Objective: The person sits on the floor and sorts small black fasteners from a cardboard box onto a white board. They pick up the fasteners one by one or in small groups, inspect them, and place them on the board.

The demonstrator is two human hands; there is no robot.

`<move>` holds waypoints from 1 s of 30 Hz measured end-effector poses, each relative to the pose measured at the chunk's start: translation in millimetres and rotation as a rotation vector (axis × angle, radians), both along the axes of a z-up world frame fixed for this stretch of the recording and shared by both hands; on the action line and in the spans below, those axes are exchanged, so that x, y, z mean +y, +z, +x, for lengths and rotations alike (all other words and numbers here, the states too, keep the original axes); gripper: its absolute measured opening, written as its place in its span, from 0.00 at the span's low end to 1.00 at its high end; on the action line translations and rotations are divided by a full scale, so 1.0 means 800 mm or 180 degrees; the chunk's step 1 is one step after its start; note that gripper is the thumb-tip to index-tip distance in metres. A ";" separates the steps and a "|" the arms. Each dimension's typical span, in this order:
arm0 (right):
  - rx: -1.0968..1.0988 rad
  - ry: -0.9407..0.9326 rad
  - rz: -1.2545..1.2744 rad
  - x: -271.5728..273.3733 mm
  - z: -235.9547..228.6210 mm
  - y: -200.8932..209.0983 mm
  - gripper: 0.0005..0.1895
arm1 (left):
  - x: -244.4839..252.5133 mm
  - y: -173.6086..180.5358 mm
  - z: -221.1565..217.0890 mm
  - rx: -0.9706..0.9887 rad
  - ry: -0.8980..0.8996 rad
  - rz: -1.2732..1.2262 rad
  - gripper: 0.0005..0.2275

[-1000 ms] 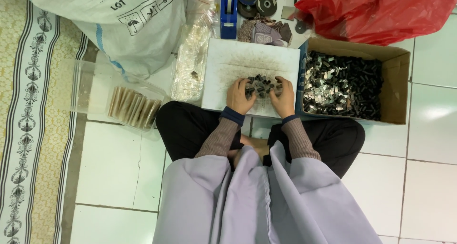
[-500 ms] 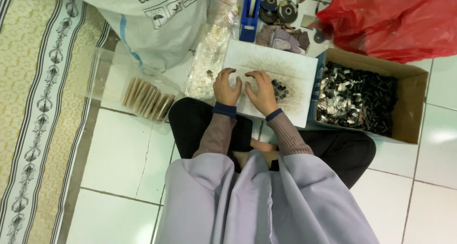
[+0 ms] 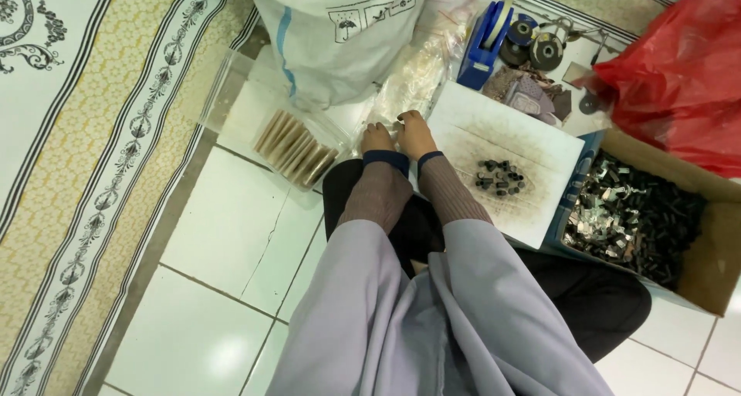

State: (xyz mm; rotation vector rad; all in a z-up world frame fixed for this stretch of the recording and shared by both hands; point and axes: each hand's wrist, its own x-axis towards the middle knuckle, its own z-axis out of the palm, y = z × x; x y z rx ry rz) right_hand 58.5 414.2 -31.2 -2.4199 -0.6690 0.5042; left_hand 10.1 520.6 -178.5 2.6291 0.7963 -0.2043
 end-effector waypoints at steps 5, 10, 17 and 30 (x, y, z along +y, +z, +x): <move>-0.0205 -0.0055 -0.0401 0.009 0.000 -0.030 0.15 | -0.007 0.051 -0.002 0.0276 0.0027 0.0132 0.10; -0.0162 -0.0331 -0.0063 0.015 -0.023 0.047 0.18 | -0.008 0.161 -0.019 -0.0492 0.0797 -0.0286 0.02; 0.0186 -0.0641 0.0826 -0.002 -0.009 0.030 0.14 | -0.011 0.197 -0.037 -0.2663 0.1227 -0.1669 0.12; 0.0311 -0.0834 0.1537 -0.024 -0.009 0.022 0.11 | -0.005 0.219 -0.049 -0.4303 0.1228 -0.2921 0.25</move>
